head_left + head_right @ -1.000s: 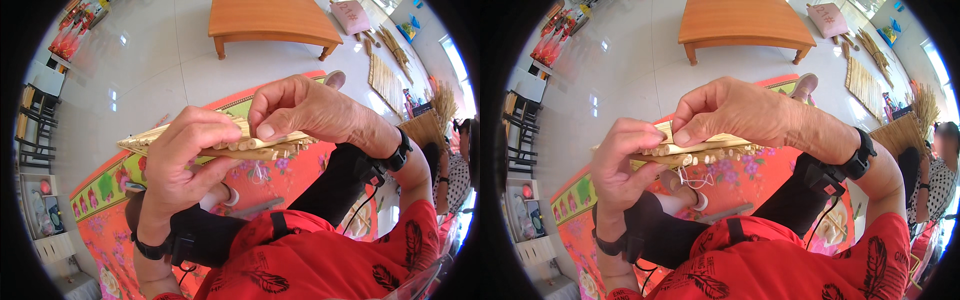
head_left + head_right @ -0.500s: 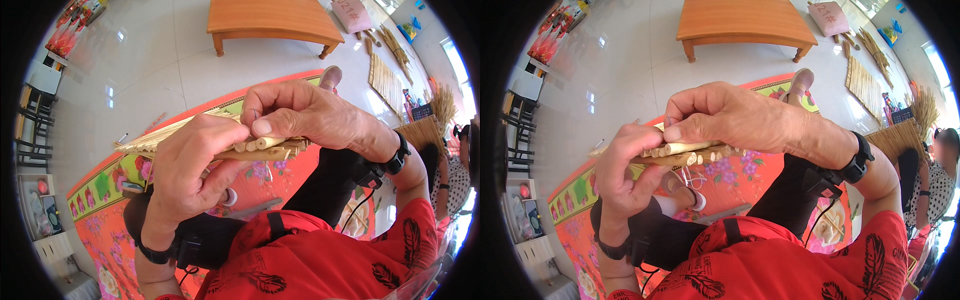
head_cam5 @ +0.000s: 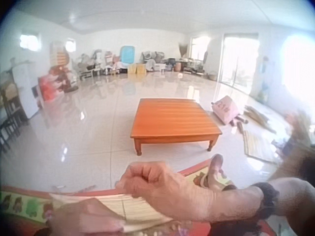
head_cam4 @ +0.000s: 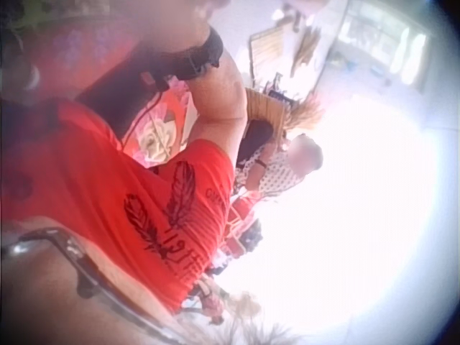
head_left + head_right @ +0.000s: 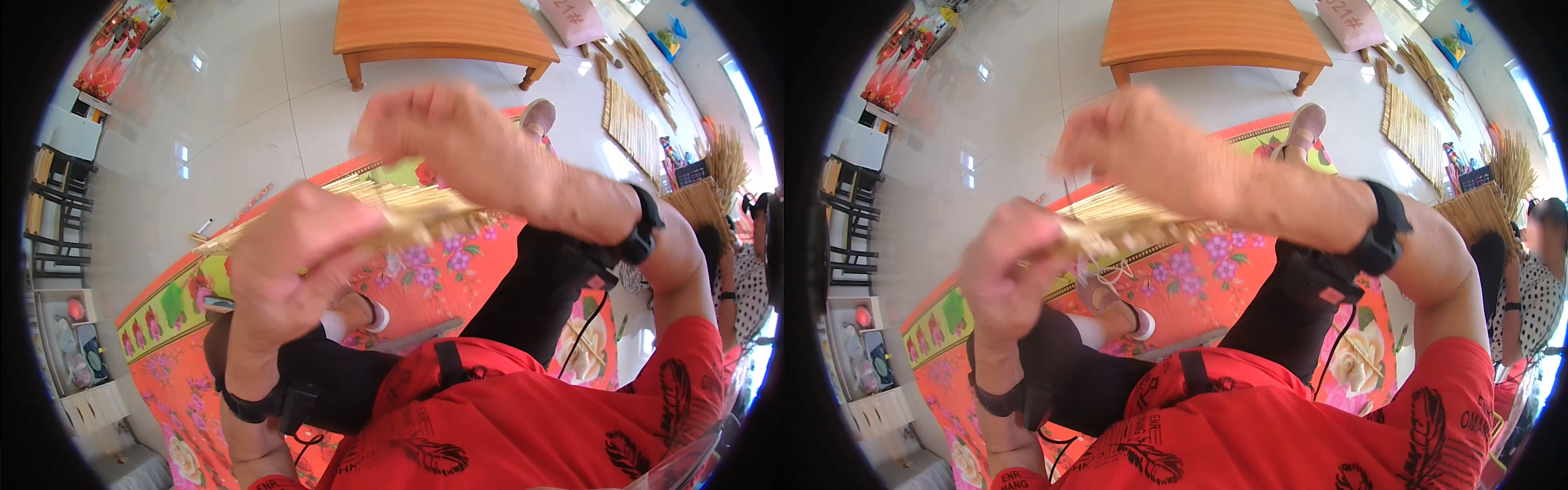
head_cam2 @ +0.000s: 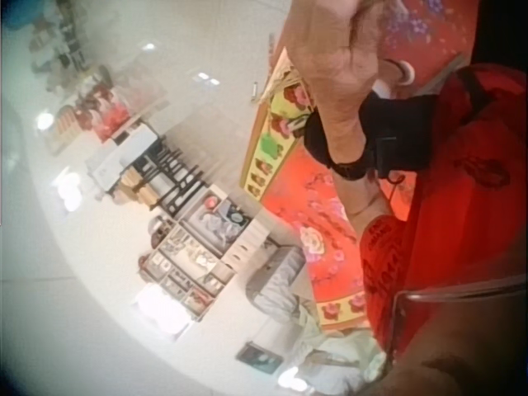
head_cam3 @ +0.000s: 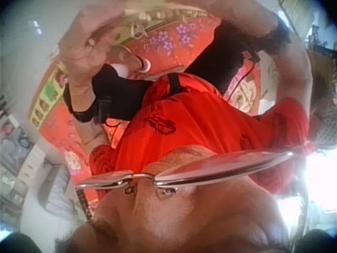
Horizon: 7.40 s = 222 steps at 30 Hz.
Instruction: The person weaves thin bamboo sticks together using a needle and thread. They repeatedly thread through the sticks and pull the string tight to secure the structure into a mat.
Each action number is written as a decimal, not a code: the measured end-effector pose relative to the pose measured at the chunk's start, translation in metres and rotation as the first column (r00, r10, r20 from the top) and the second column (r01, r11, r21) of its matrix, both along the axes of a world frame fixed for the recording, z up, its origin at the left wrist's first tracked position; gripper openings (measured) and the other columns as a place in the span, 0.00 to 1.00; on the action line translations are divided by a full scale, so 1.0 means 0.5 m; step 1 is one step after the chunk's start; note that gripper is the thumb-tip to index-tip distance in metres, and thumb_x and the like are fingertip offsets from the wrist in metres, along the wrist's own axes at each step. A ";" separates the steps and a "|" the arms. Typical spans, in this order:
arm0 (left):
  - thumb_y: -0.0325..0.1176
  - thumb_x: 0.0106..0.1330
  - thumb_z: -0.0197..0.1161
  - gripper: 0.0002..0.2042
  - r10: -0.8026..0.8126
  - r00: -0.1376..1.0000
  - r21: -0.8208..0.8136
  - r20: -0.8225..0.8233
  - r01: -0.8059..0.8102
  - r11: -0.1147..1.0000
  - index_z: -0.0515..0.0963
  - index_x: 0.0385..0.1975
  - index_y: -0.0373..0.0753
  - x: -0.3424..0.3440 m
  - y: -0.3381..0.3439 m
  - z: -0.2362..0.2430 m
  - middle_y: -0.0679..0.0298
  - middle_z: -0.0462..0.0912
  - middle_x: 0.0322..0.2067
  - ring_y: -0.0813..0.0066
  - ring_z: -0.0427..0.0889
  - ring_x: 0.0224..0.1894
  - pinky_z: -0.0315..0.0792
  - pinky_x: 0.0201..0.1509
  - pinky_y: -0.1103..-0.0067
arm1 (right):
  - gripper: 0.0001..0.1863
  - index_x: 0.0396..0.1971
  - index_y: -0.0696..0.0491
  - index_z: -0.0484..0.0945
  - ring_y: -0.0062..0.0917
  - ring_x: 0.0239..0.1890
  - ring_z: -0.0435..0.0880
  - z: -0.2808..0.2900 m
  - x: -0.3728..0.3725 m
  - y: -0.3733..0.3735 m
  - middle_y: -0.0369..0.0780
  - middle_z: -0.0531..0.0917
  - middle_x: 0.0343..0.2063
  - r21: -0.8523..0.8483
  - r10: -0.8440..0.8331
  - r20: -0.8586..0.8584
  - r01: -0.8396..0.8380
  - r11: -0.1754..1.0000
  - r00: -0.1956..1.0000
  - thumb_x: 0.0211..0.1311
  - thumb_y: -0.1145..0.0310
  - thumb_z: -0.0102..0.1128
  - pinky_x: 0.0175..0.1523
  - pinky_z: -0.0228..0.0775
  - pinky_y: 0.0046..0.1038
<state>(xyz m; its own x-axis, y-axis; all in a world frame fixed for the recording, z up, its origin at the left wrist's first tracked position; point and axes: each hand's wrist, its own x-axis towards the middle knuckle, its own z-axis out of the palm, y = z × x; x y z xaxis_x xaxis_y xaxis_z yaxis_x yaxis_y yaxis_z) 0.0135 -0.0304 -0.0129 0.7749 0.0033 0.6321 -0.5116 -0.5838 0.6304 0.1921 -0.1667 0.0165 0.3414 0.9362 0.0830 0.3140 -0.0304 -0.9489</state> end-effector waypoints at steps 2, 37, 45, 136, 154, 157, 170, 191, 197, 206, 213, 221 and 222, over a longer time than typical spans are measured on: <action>0.19 0.53 0.67 0.15 -0.105 0.993 0.070 0.059 0.100 0.992 0.84 0.41 0.38 0.012 -0.038 -0.001 0.63 0.84 0.31 0.66 0.81 0.29 0.75 0.32 0.75 | 0.13 0.41 0.58 0.82 0.16 0.31 0.79 -0.043 0.129 0.010 0.37 0.81 0.30 0.279 -0.212 0.571 0.056 0.959 0.793 0.70 0.63 0.56 0.42 0.76 0.22; 0.23 0.65 0.66 0.13 0.097 0.993 -0.167 -0.061 -0.106 0.980 0.77 0.48 0.33 -0.028 0.030 -0.006 0.60 0.81 0.38 0.78 0.82 0.33 0.76 0.36 0.83 | 0.09 0.33 0.56 0.83 0.09 0.27 0.77 -0.026 -0.031 0.034 0.29 0.82 0.25 0.050 0.113 -0.423 -0.101 0.994 0.899 0.67 0.66 0.65 0.32 0.69 0.16; 0.24 0.66 0.66 0.15 0.025 0.992 -0.191 -0.121 -0.047 0.980 0.76 0.51 0.33 -0.040 0.033 -0.011 0.61 0.80 0.39 0.80 0.79 0.30 0.74 0.32 0.84 | 0.10 0.32 0.58 0.83 0.13 0.31 0.79 -0.001 -0.049 0.013 0.33 0.84 0.28 -0.017 0.096 -0.259 -0.104 0.994 0.961 0.67 0.67 0.61 0.38 0.71 0.20; 0.25 0.48 0.78 0.15 0.116 0.988 0.091 -0.098 -0.107 0.990 0.80 0.35 0.37 0.005 -0.005 -0.006 0.64 0.84 0.31 0.71 0.79 0.30 0.72 0.35 0.76 | 0.09 0.37 0.56 0.72 0.39 0.43 0.84 -0.140 0.186 0.061 0.43 0.79 0.32 0.271 -0.090 0.834 -0.262 0.926 0.545 0.62 0.77 0.64 0.41 0.78 0.34; 0.26 0.56 0.72 0.08 -0.096 0.986 0.140 -0.133 0.114 0.984 0.83 0.35 0.33 -0.048 -0.006 -0.005 0.55 0.88 0.32 0.62 0.86 0.33 0.77 0.34 0.74 | 0.06 0.37 0.57 0.73 0.21 0.32 0.81 -0.032 0.097 -0.031 0.36 0.80 0.29 0.367 0.286 -0.536 -0.086 0.926 0.795 0.74 0.69 0.52 0.40 0.79 0.24; 0.24 0.55 0.71 0.07 -0.081 0.983 0.136 -0.163 0.103 0.985 0.82 0.33 0.34 -0.074 -0.027 -0.021 0.55 0.88 0.32 0.61 0.86 0.33 0.77 0.33 0.74 | 0.03 0.32 0.57 0.78 0.18 0.26 0.77 -0.039 0.043 -0.078 0.35 0.81 0.27 0.270 0.253 -0.077 -0.224 0.937 0.964 0.61 0.77 0.63 0.34 0.71 0.23; 0.31 0.58 0.65 0.10 -0.086 0.966 0.093 -0.242 0.112 0.989 0.85 0.38 0.36 -0.140 -0.041 -0.043 0.57 0.89 0.37 0.61 0.87 0.38 0.78 0.33 0.76 | 0.08 0.39 0.56 0.84 0.27 0.20 0.76 -0.115 -0.048 -0.089 0.32 0.74 0.18 0.300 0.629 0.100 -0.626 0.720 0.771 0.64 0.68 0.64 0.29 0.65 0.27; 0.34 0.57 0.64 0.11 -0.123 0.961 0.042 -0.247 0.138 0.990 0.86 0.35 0.36 -0.128 -0.030 -0.038 0.57 0.89 0.37 0.62 0.87 0.37 0.78 0.33 0.77 | 0.11 0.40 0.56 0.84 0.25 0.19 0.73 -0.124 -0.039 -0.062 0.31 0.69 0.17 0.296 0.665 0.141 -0.672 0.679 0.734 0.61 0.67 0.65 0.35 0.65 0.27; 0.34 0.57 0.64 0.12 -0.187 0.960 0.023 -0.207 0.196 0.980 0.86 0.37 0.34 -0.121 -0.021 -0.046 0.55 0.88 0.37 0.62 0.86 0.36 0.78 0.34 0.77 | 0.10 0.39 0.57 0.83 0.26 0.18 0.72 -0.114 -0.034 -0.058 0.33 0.68 0.16 0.228 0.676 0.230 -0.714 0.662 0.700 0.59 0.70 0.65 0.34 0.65 0.28; 0.30 0.50 0.72 0.15 -0.144 0.948 0.186 -0.284 0.202 0.962 0.86 0.40 0.40 -0.066 0.024 -0.004 0.62 0.88 0.33 0.66 0.85 0.33 0.79 0.34 0.76 | 0.08 0.33 0.60 0.84 0.31 0.19 0.72 -0.047 -0.008 -0.027 0.37 0.69 0.15 0.272 0.592 0.258 -0.645 0.714 0.764 0.61 0.70 0.65 0.32 0.66 0.30; 0.25 0.53 0.72 0.13 -0.204 0.934 0.086 -0.293 0.239 0.967 0.84 0.40 0.35 0.048 0.086 0.064 0.62 0.86 0.29 0.67 0.85 0.31 0.77 0.34 0.75 | 0.07 0.39 0.56 0.86 0.31 0.34 0.86 0.014 0.071 -0.028 0.41 0.87 0.32 0.189 0.427 0.357 -0.512 0.838 0.831 0.63 0.74 0.66 0.41 0.76 0.28; 0.23 0.55 0.73 0.12 -0.294 0.929 0.010 -0.223 0.304 0.953 0.84 0.40 0.34 0.133 0.089 0.061 0.61 0.86 0.29 0.72 0.86 0.32 0.78 0.35 0.79 | 0.08 0.40 0.58 0.84 0.24 0.35 0.85 0.041 0.099 -0.056 0.39 0.87 0.31 0.019 0.355 0.308 -0.379 0.925 0.883 0.66 0.71 0.64 0.42 0.76 0.25; 0.24 0.56 0.73 0.12 -0.290 0.929 -0.017 -0.231 0.294 0.956 0.84 0.40 0.33 0.133 0.089 0.060 0.61 0.87 0.30 0.72 0.86 0.33 0.78 0.36 0.79 | 0.08 0.38 0.59 0.84 0.26 0.34 0.84 0.045 0.095 -0.055 0.40 0.86 0.31 0.008 0.340 0.250 -0.353 0.936 0.906 0.66 0.69 0.64 0.41 0.75 0.26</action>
<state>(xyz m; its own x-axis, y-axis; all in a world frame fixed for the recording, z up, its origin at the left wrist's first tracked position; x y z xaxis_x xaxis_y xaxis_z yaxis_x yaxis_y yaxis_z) 0.0800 0.0143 0.0172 0.8634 -0.2542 0.4359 -0.5046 -0.4425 0.7413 0.2398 -0.1945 0.0388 -0.0404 0.9841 0.1731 0.5149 0.1689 -0.8404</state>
